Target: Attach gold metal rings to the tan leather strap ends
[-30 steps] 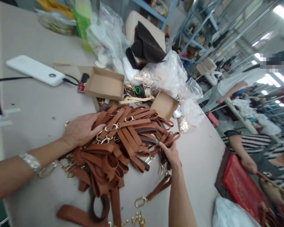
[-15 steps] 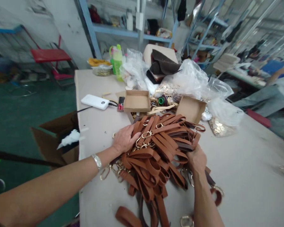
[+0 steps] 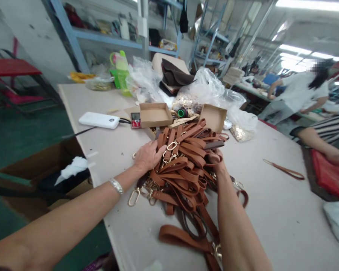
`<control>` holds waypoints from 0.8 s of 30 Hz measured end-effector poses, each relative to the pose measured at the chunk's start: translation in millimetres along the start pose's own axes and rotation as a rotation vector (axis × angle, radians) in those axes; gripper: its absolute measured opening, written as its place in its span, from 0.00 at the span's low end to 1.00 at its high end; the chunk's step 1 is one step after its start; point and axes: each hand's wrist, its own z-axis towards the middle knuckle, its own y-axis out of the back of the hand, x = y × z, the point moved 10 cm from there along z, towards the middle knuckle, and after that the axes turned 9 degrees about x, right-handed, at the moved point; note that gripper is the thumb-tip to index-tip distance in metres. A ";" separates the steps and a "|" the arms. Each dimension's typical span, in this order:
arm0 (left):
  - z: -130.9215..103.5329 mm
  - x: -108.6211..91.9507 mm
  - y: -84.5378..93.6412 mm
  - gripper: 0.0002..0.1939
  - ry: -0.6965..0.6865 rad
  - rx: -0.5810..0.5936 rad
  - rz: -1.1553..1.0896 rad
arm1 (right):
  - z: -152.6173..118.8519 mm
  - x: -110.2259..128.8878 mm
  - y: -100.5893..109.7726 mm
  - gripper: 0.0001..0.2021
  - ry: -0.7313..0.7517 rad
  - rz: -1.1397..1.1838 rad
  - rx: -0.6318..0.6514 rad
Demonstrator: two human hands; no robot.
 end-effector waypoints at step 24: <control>-48.3 46.1 36.7 0.33 0.005 -0.070 -0.036 | -157.0 11.0 100.0 0.34 -0.397 -0.588 -0.157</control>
